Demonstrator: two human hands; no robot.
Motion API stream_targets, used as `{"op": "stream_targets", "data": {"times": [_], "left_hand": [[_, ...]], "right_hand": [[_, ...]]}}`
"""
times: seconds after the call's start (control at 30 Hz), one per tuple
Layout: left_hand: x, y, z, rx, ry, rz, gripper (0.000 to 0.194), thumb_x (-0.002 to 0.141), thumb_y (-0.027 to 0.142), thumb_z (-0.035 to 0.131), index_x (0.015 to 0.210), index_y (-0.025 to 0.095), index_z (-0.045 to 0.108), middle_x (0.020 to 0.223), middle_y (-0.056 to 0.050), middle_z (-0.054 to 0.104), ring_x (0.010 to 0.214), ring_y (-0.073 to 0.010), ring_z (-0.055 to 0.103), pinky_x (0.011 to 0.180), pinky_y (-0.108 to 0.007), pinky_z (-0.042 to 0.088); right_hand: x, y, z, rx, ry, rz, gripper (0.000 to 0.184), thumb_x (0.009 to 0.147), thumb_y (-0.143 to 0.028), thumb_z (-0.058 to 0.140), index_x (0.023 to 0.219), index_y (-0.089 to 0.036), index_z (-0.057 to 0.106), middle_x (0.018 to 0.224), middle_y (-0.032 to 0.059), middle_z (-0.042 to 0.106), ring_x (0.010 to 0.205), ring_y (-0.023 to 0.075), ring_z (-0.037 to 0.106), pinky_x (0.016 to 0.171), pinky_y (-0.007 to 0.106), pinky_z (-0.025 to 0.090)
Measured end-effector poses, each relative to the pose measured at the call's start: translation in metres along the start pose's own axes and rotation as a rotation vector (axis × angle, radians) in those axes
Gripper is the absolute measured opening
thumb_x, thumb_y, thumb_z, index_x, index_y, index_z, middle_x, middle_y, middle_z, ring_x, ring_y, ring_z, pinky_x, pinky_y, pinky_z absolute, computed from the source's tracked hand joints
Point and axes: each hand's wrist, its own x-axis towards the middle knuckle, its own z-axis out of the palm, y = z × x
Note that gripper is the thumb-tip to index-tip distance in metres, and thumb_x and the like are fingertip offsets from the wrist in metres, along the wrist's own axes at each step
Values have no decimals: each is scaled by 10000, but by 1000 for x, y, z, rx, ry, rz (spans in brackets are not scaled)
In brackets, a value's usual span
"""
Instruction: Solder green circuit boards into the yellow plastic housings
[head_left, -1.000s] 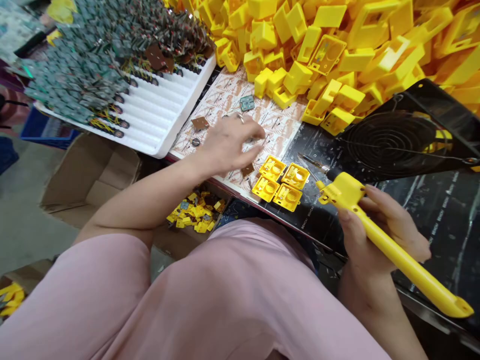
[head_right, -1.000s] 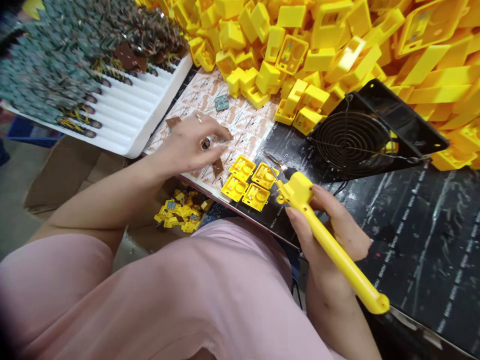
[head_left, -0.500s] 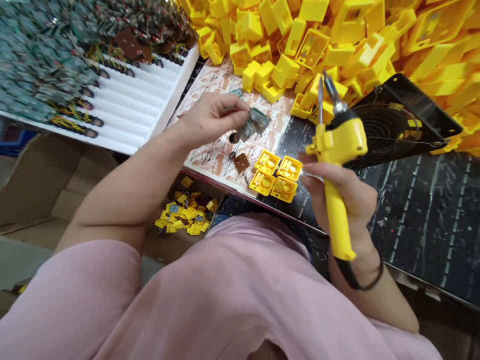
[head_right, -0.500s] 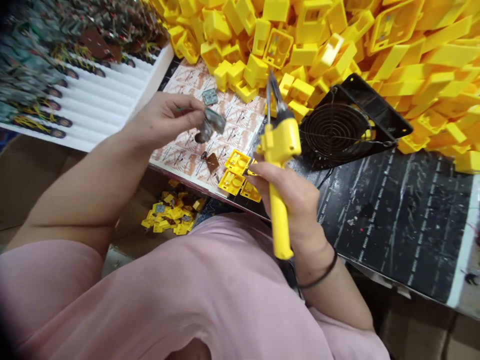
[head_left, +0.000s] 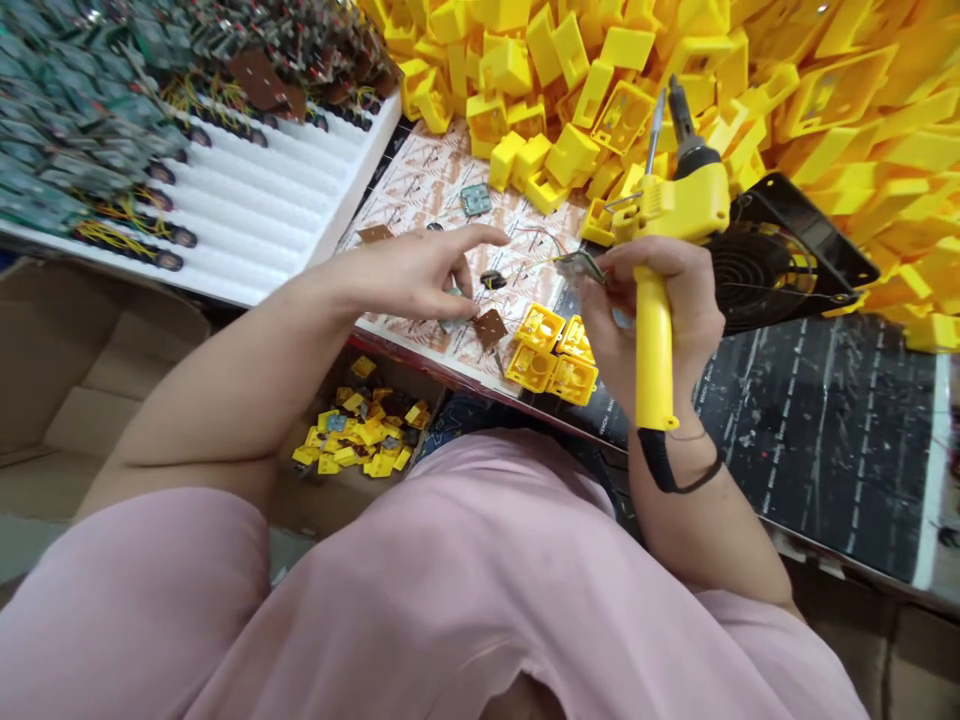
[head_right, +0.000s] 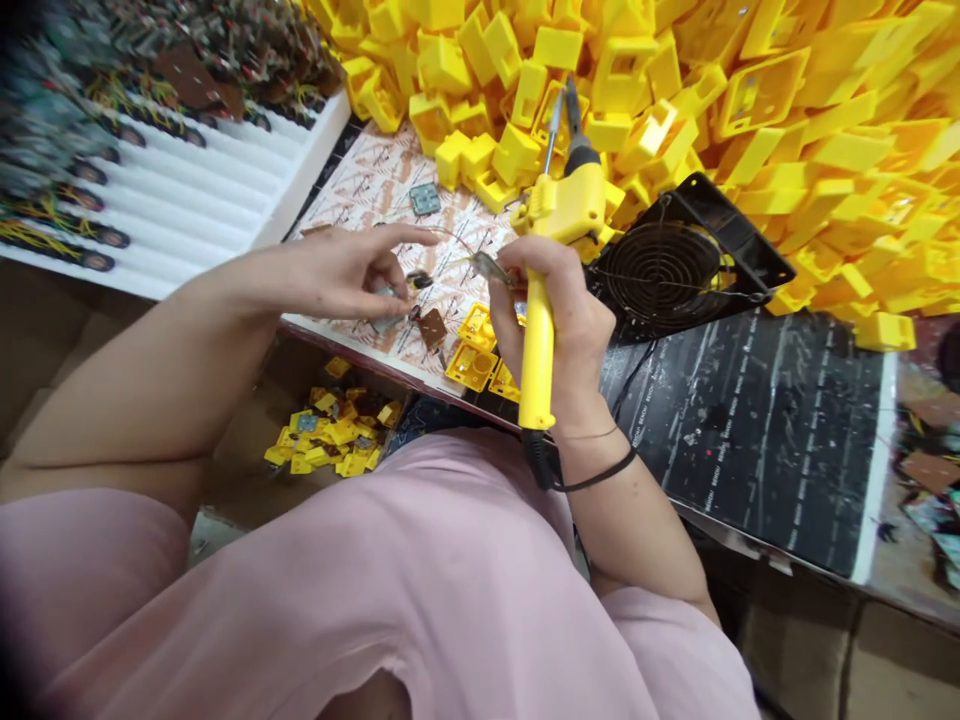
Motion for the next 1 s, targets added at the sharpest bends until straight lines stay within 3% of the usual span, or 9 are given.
{"op": "stream_targets", "data": {"times": [0.07, 0.13, 0.23, 0.33, 0.43, 0.7, 0.83, 0.9, 1.0], "left_hand": [[-5, -10, -6, 212, 76, -147, 689, 934, 379, 673, 1575, 220, 475, 975, -25, 778, 857, -185, 627, 817, -325, 521], [-10, -12, -7, 407, 161, -254, 648, 948, 419, 681, 1546, 223, 524, 1185, -86, 766, 1111, -297, 633, 1000, -470, 503], [-12, 2, 7, 425, 326, -166, 512, 1021, 486, 585, 1455, 217, 612, 1524, -116, 611, 1418, -381, 493, 1204, -611, 357], [-2, 30, 35, 77, 527, 7, 414, 1087, 477, 463, 1330, 214, 670, 1450, -85, 681, 1400, -279, 580, 1228, -529, 398], [17, 58, 61, -410, 591, -2, 370, 1125, 426, 373, 1227, 196, 644, 1294, -89, 761, 1230, -184, 711, 1090, -394, 544], [26, 78, 72, -928, 475, -101, 286, 1056, 485, 505, 1032, 208, 574, 995, -54, 795, 888, -151, 776, 779, -284, 619], [-3, 70, 59, -615, 347, -56, 312, 883, 487, 711, 846, 179, 677, 794, -25, 761, 712, -145, 708, 662, -258, 554], [-19, 66, 60, -336, 285, -44, 216, 882, 377, 672, 851, 171, 729, 817, -25, 779, 763, -152, 720, 747, -267, 553], [-35, 60, 71, 0, 253, -54, 232, 913, 288, 569, 911, 179, 774, 885, -43, 802, 846, -186, 739, 826, -304, 540]], "right_hand": [[1, -1, 3, 46, 11, 42, 176, 987, -216, 687, 1066, -300, 554, 1012, 1, 713, 863, 126, 745, 775, 263, 680], [1, 1, 7, 145, 48, 61, 228, 945, -212, 744, 1058, -284, 560, 962, -20, 710, 837, 121, 756, 748, 246, 678], [-1, 5, 12, 252, 103, 57, 259, 910, -201, 768, 1071, -276, 580, 933, -53, 694, 826, 106, 764, 746, 224, 667], [-4, 5, 13, 286, 113, 42, 261, 904, -173, 760, 1079, -275, 595, 964, -57, 680, 839, 89, 760, 774, 205, 650], [-11, 0, 13, 309, 125, 59, 286, 886, -156, 772, 1081, -275, 601, 967, -57, 685, 843, 89, 755, 785, 200, 640], [-42, 2, 0, 211, 91, 19, 337, 869, -206, 829, 1153, -284, 664, 1082, -1, 773, 894, 155, 788, 822, 270, 661], [-66, 14, -42, 47, 123, -54, 227, 911, -311, 805, 1129, -288, 746, 814, -41, 773, 648, 149, 742, 692, 280, 639], [-79, 18, -66, 9, 61, -62, 367, 989, -485, 683, 1291, -281, 726, 789, -18, 763, 601, 172, 726, 619, 322, 625], [-90, 21, -89, 17, 205, 97, 680, 901, -679, 710, 1458, -295, 635, 1220, 63, 760, 687, 191, 725, 517, 344, 565]]}}
